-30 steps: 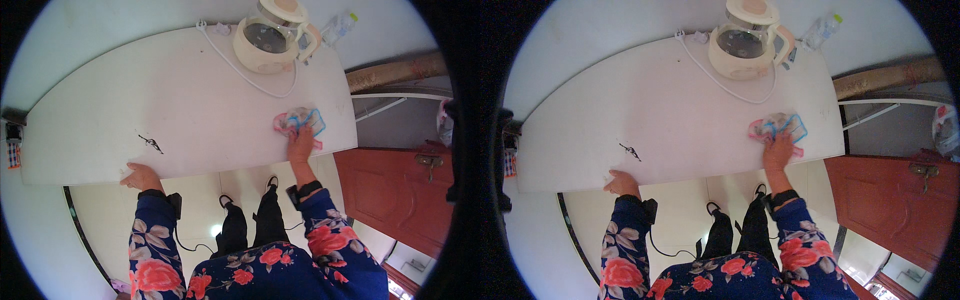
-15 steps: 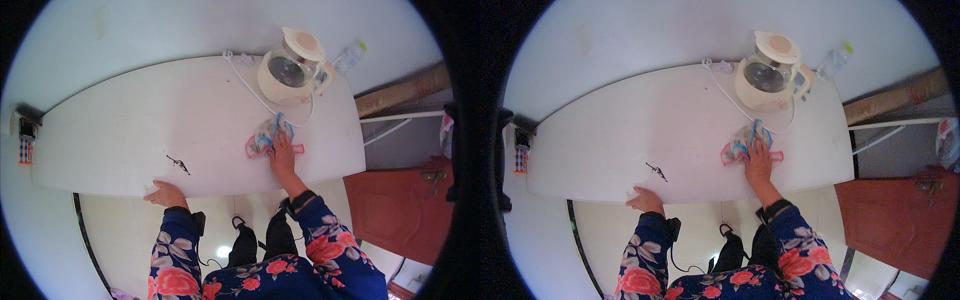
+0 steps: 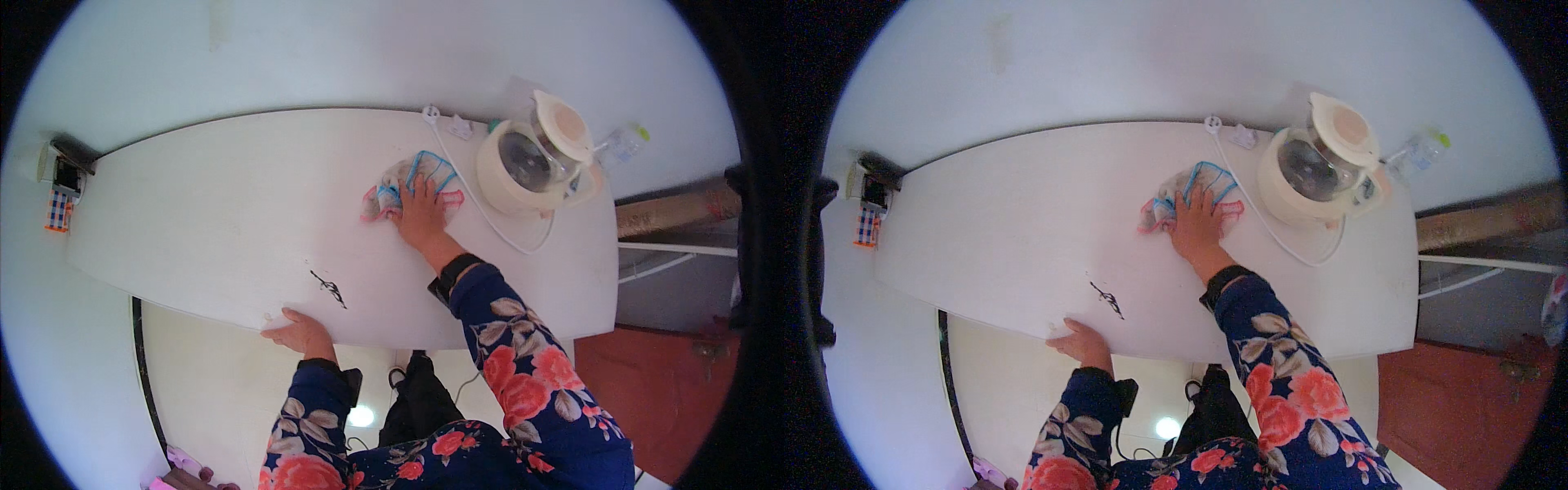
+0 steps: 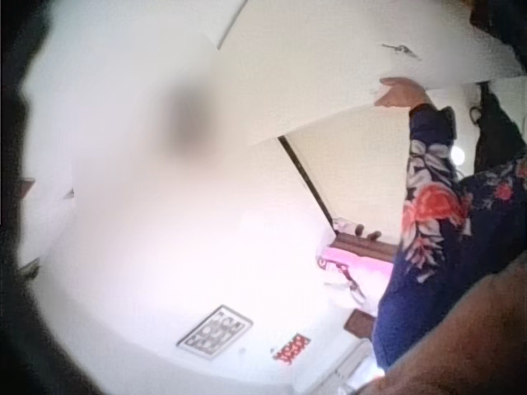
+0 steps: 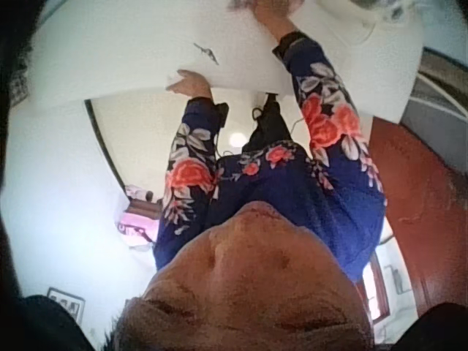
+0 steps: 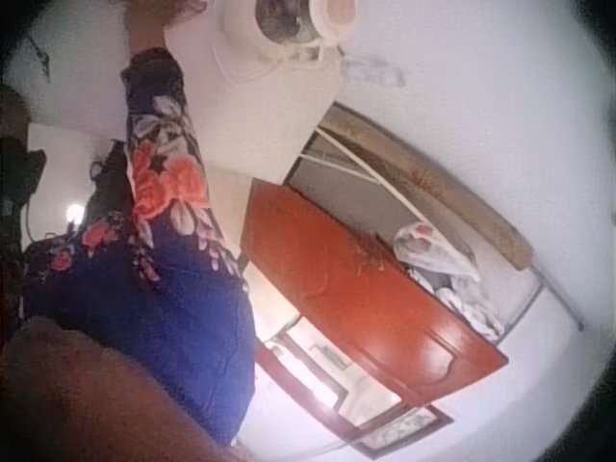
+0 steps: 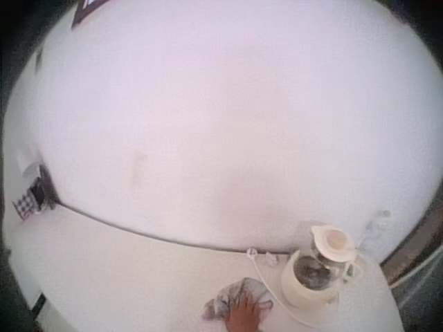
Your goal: The person wipes a wooden cabinet with a cloth, then moves to a bedroom and wipes a white cabinet and dresser. The person also folds a blanket on the bed.
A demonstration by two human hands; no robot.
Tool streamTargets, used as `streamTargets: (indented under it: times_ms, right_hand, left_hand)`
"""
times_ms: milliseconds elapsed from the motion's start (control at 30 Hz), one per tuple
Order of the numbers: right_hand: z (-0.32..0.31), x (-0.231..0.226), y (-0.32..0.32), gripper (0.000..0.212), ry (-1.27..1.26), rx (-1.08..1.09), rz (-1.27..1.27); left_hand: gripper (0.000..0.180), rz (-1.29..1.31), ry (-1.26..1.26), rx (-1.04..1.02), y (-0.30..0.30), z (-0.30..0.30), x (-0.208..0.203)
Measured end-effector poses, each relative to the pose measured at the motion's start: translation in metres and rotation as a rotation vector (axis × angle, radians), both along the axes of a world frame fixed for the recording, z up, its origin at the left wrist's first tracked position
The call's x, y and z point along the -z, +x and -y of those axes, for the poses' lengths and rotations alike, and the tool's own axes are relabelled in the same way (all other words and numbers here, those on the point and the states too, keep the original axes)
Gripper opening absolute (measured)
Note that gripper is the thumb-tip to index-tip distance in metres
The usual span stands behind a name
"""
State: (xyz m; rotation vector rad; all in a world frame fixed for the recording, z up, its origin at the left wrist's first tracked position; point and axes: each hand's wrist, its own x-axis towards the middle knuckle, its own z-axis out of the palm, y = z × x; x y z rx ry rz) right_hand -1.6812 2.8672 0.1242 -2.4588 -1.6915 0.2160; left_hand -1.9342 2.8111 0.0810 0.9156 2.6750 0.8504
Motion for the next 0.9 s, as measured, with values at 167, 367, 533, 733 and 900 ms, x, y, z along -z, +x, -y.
streamTargets:
  times_ms: [167,367,533,733,900]
  right_hand:
    - [-0.064,0.001,0.013,0.068,-0.057,0.009,0.004]
    - [-0.113,-0.007,0.022,0.067,-0.101,-0.027,-0.057]
    - [-0.151,-0.006,0.016,0.067,-0.052,-0.217,-0.016]
    - [-0.139,-0.001,-0.080,0.060,0.061,-0.549,-0.059]
    - [-0.075,0.006,-0.117,0.047,0.047,-0.659,-0.118]
  left_hand:
    - [0.077,-0.022,-0.052,-0.027,-0.001,0.000,0.000]
    - [0.079,0.032,-0.107,-0.050,0.000,0.000,-0.005]
    - [0.079,0.065,-0.095,-0.061,0.002,-0.002,-0.007]
    - [0.079,0.000,-0.092,-0.048,-0.004,0.001,0.009]
    - [0.080,-0.046,-0.124,-0.038,-0.006,-0.001,0.010]
